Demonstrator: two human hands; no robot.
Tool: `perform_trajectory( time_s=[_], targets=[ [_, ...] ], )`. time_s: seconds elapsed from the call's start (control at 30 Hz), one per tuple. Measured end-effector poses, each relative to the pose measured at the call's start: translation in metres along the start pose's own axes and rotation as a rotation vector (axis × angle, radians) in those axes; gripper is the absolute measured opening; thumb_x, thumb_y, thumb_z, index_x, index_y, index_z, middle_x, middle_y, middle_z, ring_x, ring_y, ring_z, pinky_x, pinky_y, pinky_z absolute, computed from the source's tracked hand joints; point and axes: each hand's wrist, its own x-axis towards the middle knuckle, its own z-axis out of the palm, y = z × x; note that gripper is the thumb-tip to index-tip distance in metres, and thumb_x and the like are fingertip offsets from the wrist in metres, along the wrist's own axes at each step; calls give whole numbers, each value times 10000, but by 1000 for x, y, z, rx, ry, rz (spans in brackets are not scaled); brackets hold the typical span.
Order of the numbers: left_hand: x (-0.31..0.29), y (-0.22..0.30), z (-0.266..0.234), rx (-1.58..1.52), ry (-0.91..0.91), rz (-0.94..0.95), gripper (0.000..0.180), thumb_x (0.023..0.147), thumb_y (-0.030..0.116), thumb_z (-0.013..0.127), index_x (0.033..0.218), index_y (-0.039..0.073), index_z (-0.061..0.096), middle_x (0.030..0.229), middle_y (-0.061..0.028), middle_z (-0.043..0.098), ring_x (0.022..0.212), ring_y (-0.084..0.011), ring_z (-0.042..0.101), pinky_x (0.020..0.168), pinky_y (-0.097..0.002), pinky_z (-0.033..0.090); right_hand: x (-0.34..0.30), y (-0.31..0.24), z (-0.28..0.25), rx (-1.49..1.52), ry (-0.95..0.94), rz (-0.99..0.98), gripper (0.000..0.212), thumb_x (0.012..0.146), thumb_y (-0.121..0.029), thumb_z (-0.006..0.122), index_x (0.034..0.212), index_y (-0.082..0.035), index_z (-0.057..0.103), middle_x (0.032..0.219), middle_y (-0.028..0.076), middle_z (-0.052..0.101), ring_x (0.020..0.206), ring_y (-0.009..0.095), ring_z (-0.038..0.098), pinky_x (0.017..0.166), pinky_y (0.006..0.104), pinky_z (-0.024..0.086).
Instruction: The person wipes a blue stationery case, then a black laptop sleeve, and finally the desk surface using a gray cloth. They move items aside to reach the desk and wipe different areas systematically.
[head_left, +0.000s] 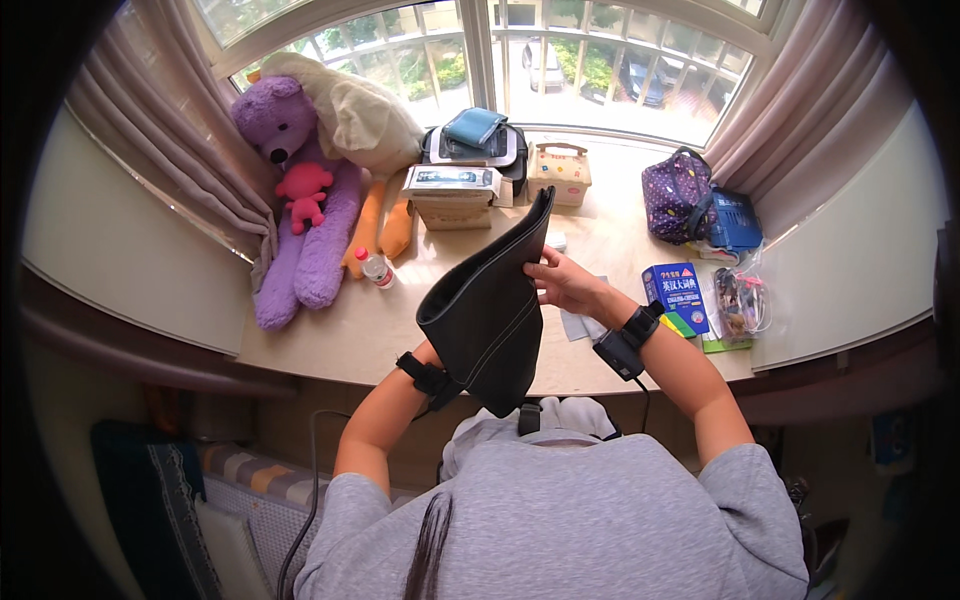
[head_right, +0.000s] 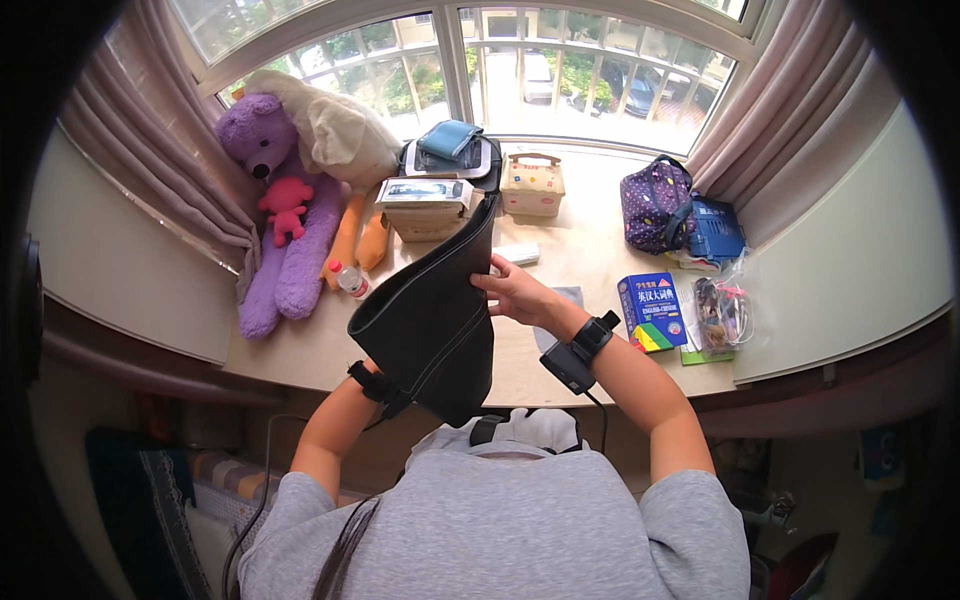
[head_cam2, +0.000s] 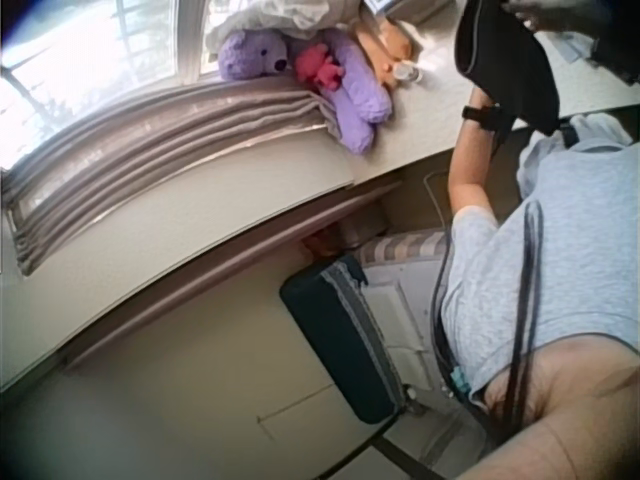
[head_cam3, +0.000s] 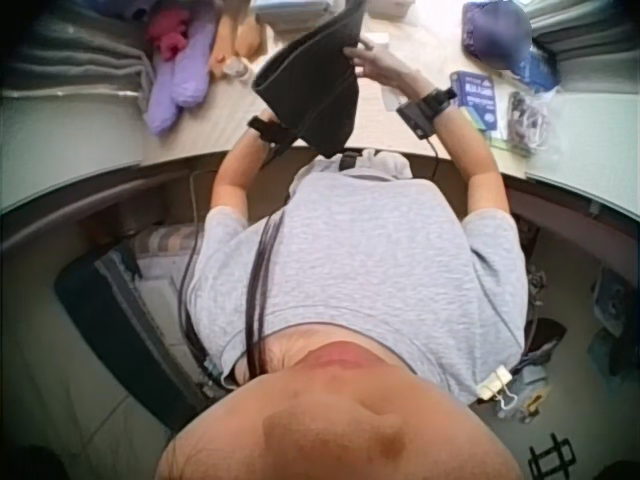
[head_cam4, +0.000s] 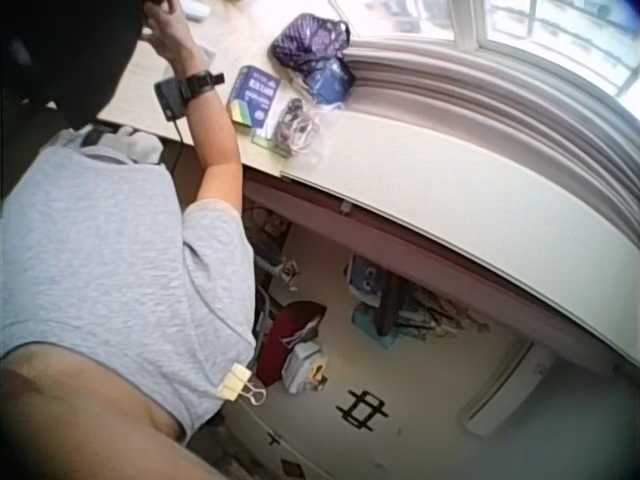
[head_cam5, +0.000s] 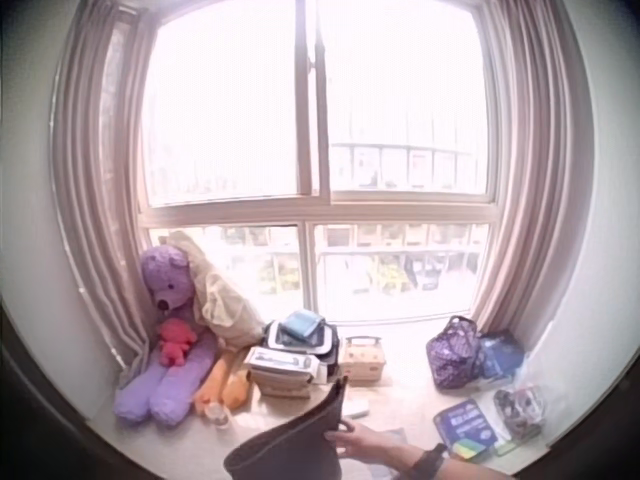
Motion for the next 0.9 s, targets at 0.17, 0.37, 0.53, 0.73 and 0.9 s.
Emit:
perform_trajectory(
  time_s=[0.17, 0.37, 0.53, 0.73, 0.9],
  targets=[
    [-29, -8, -17, -257, -82, 59, 311, 868, 116, 621, 1147, 37, 507, 1076, -92, 553, 945, -161, 552, 832, -283, 465, 1, 7, -2, -94, 139, -17, 500, 870, -194, 656, 1287, -91, 399, 1127, 53, 577, 995, 152, 585, 823, 347, 523],
    [12, -6, -56, 457, 213, 380, 289, 875, 131, 629, 1115, 17, 514, 962, -58, 591, 844, -118, 561, 774, -246, 477, -9, -3, -41, -334, 349, -341, 375, 814, -189, 726, 1105, 1, 587, 1043, 50, 632, 941, 113, 561, 866, 247, 420],
    [-5, 25, -133, 914, 779, 89, 215, 886, 141, 631, 979, 18, 481, 850, -40, 572, 778, -96, 543, 689, -224, 433, -46, -19, -118, -366, 759, -284, 456, 820, -317, 710, 1096, 31, 607, 996, 77, 654, 882, 137, 605, 771, 267, 468],
    [-46, -26, -198, 1012, 702, -39, 198, 890, 110, 595, 1010, 19, 465, 851, -77, 604, 763, -129, 577, 686, -260, 458, -69, 30, -165, -717, 843, -26, 541, 816, -384, 700, 1101, 63, 592, 992, 97, 648, 846, 155, 600, 763, 273, 472],
    [-69, -68, -230, 1177, 846, -304, 242, 856, 175, 628, 995, 31, 492, 886, -166, 657, 820, -289, 638, 757, -372, 479, -57, 81, -186, -574, 694, 329, 496, 879, -406, 600, 1128, 22, 565, 971, 81, 630, 851, 163, 605, 748, 307, 494]
  ],
)
